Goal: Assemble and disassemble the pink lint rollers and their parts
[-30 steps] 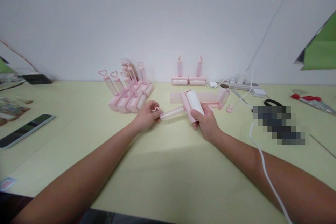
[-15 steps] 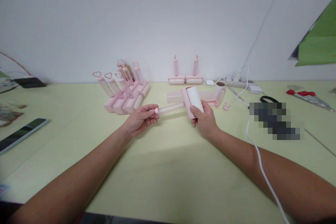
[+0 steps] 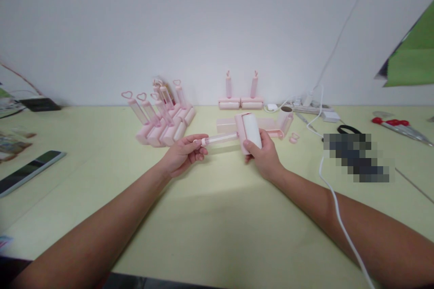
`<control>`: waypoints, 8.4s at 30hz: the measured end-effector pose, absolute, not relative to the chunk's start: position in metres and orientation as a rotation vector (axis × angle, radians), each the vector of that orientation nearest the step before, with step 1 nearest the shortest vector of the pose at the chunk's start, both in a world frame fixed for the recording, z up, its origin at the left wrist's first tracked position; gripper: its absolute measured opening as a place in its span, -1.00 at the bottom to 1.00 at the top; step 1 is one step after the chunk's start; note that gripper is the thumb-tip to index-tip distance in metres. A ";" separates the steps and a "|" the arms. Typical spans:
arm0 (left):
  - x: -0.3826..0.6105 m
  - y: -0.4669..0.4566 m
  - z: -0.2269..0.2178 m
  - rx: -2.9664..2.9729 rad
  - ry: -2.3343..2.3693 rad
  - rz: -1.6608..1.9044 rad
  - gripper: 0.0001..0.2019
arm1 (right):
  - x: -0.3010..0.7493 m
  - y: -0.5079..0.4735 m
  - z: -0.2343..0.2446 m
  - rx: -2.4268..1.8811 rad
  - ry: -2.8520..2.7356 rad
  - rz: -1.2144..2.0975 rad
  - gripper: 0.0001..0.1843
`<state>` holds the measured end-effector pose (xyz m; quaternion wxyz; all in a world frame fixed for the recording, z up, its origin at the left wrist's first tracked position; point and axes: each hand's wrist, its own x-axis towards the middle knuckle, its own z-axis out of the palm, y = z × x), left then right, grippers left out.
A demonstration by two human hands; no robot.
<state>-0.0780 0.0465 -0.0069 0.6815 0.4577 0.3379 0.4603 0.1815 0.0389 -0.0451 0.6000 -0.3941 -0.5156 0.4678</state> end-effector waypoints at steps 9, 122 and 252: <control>-0.079 0.045 0.003 0.974 0.640 1.074 -0.73 | 0.176 0.027 -0.048 -0.843 -1.507 1.164 -0.48; -0.033 -0.015 -0.008 2.557 0.885 0.292 -0.66 | 0.174 -0.017 0.013 -1.246 -2.913 0.202 -0.86; -0.052 0.004 -0.003 2.875 1.042 0.874 -0.71 | 0.224 -0.030 -0.022 -0.939 -1.563 0.982 -0.20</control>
